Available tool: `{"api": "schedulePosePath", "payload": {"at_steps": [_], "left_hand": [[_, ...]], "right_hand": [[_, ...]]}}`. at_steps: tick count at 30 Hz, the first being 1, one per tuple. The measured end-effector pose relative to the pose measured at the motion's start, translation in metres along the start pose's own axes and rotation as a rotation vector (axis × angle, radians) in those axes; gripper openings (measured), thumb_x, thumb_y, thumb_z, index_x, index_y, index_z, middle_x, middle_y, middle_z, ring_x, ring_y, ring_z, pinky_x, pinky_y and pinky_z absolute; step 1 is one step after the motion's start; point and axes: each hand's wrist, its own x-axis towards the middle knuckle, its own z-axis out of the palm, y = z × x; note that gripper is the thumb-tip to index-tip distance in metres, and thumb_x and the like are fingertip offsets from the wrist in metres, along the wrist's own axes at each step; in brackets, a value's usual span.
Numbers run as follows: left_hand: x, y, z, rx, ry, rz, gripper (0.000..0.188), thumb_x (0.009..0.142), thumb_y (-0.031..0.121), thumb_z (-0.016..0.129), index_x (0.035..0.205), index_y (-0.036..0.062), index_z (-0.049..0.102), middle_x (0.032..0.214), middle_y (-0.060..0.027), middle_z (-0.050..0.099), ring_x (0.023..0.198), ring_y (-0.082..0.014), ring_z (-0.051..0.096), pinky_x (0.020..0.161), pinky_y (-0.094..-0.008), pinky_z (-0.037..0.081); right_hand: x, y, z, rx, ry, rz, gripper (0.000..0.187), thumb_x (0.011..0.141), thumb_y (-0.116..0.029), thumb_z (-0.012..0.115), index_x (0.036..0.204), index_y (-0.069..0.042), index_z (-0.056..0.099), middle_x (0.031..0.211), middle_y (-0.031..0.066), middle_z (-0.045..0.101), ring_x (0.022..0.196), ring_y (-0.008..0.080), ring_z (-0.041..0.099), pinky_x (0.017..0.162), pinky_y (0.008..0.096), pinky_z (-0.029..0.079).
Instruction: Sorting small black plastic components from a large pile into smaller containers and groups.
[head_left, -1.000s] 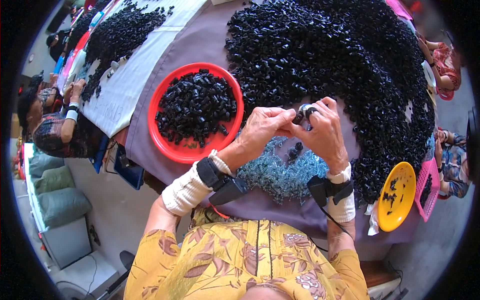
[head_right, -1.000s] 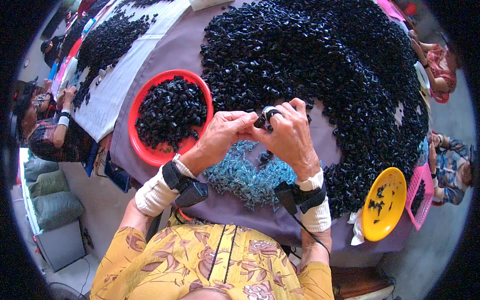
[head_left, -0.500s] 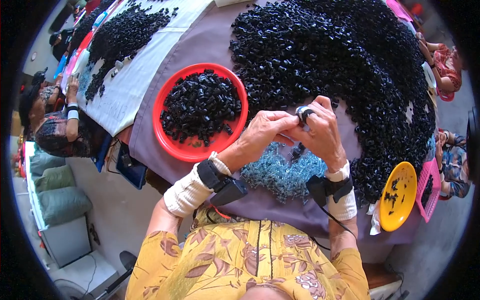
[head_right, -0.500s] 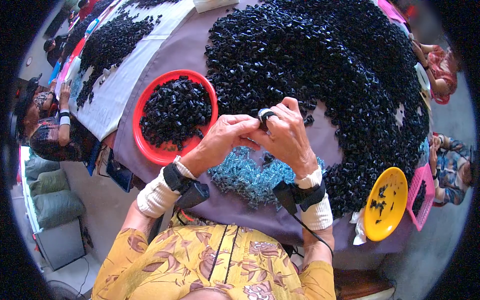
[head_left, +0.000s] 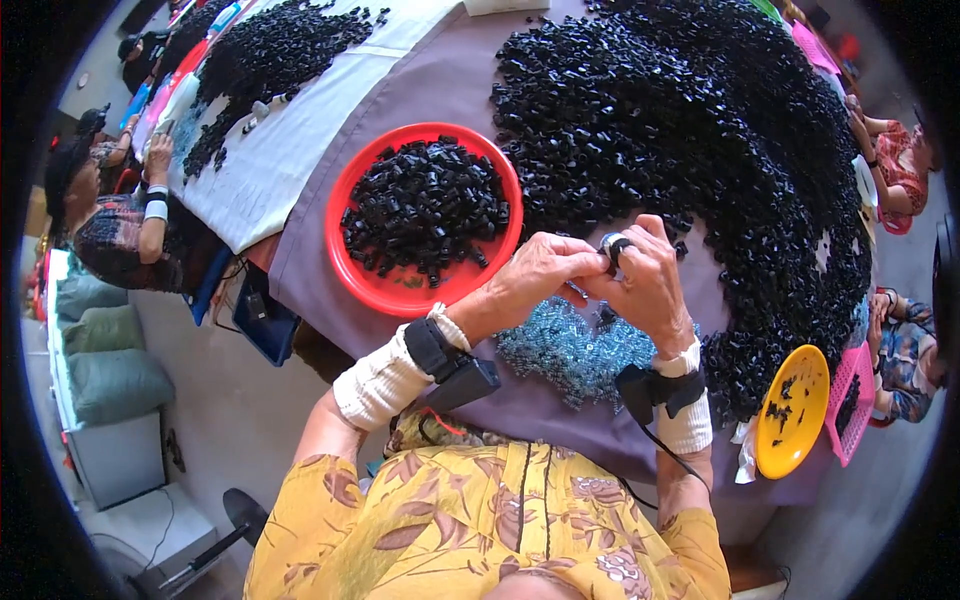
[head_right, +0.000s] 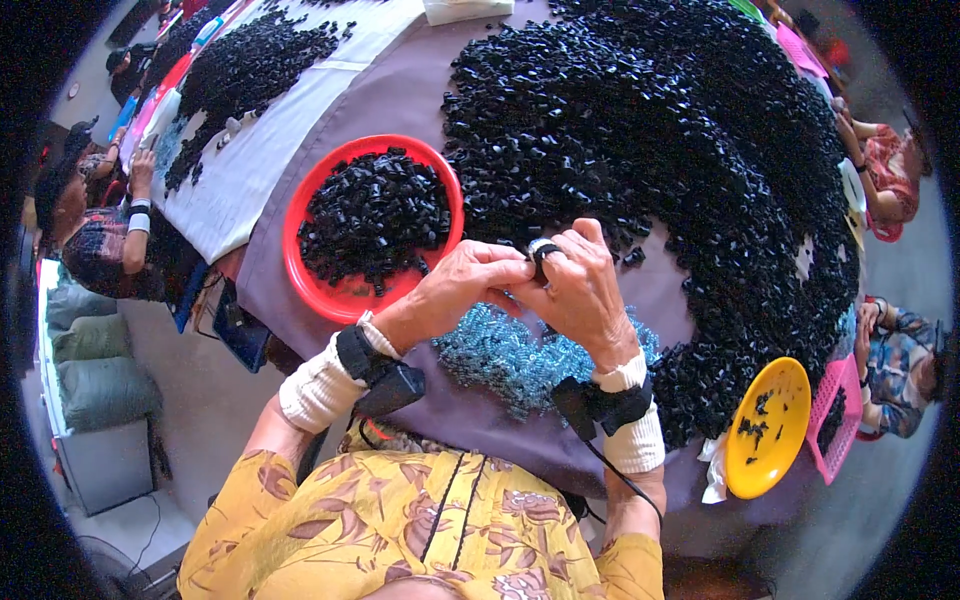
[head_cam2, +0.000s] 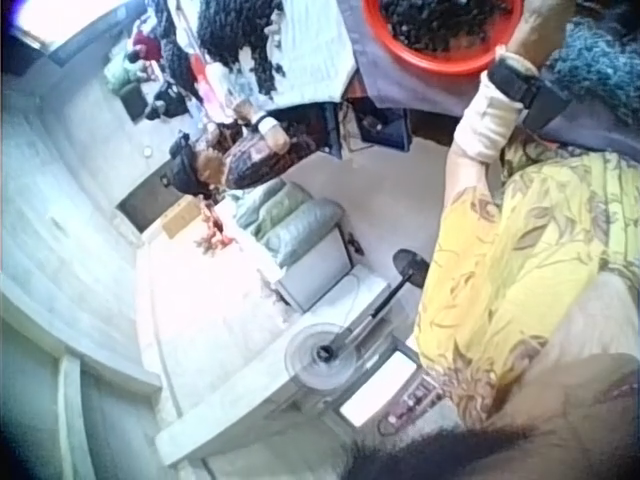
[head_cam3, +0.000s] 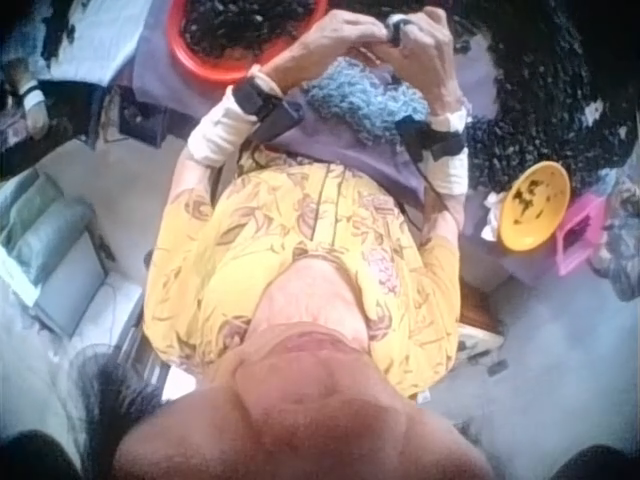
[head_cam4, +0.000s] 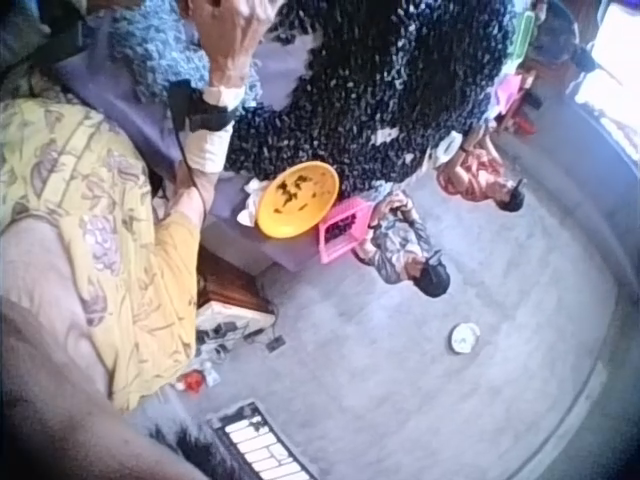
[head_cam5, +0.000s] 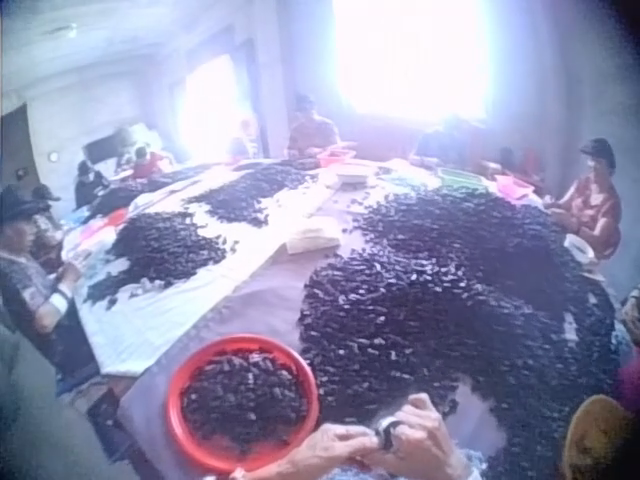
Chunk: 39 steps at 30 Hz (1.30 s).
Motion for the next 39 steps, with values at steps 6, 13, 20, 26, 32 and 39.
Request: {"api": "schedulePosePath", "payload": {"at_steps": [6,13,20,26,32,39], "left_hand": [[-0.001,0.003,-0.001,-0.022,0.092,0.006,0.025,0.089,0.020,0.054,0.099,-0.0011,0.062,0.088,-0.0059,0.063,0.080,-0.0144,0.062,0.071,-0.0284,0.052],[-0.038,0.007,-0.064,-0.331,0.597,0.215,0.031,0.090,0.031,0.055,0.096,0.0015,0.062,0.079,-0.0078,0.064,0.070,-0.0168,0.063,0.063,-0.0300,0.053],[-0.050,0.001,-0.074,-0.360,0.592,0.102,0.036,0.091,0.038,0.052,0.090,0.0034,0.063,0.072,-0.0051,0.064,0.064,-0.0152,0.061,0.060,-0.0283,0.051],[-0.029,0.006,-0.052,-0.256,0.462,0.102,0.025,0.092,0.025,0.053,0.093,0.0022,0.062,0.075,-0.0044,0.063,0.066,-0.0131,0.062,0.063,-0.0275,0.052],[-0.015,0.002,-0.040,-0.213,0.332,0.046,0.020,0.091,0.020,0.054,0.094,0.0012,0.062,0.077,-0.0039,0.064,0.068,-0.0109,0.062,0.063,-0.0252,0.052],[0.000,-0.003,-0.027,-0.114,0.296,0.013,0.020,0.091,0.021,0.056,0.095,0.0030,0.063,0.078,-0.0039,0.064,0.068,-0.0099,0.062,0.061,-0.0235,0.052]], "right_hand": [[0.007,0.001,-0.011,-0.061,-0.007,0.004,0.029,0.062,-0.026,0.076,0.069,-0.004,0.058,0.061,0.0069,0.054,0.061,0.0231,0.054,0.070,0.0362,0.039],[-0.010,0.041,-0.044,-0.161,0.068,0.336,0.021,0.072,-0.020,0.072,0.081,-0.003,0.063,0.069,0.0080,0.059,0.068,0.0248,0.057,0.071,0.0363,0.042],[-0.028,0.047,-0.023,-0.151,-0.160,0.432,0.015,0.074,-0.015,0.066,0.076,-0.001,0.060,0.073,0.0115,0.057,0.069,0.0309,0.055,0.064,0.0394,0.041],[-0.037,0.049,-0.009,-0.231,-0.213,0.381,0.014,0.075,-0.014,0.064,0.073,-0.001,0.059,0.075,0.0120,0.058,0.069,0.0321,0.057,0.061,0.0412,0.045],[-0.037,0.050,-0.011,-0.238,-0.097,0.506,0.017,0.075,-0.015,0.065,0.073,0.000,0.059,0.077,0.0133,0.059,0.069,0.0309,0.060,0.060,0.0412,0.047],[-0.033,0.062,-0.002,-0.342,-0.286,0.436,0.017,0.075,-0.017,0.065,0.073,-0.001,0.060,0.077,0.0123,0.060,0.071,0.0304,0.060,0.062,0.0403,0.047]]}}
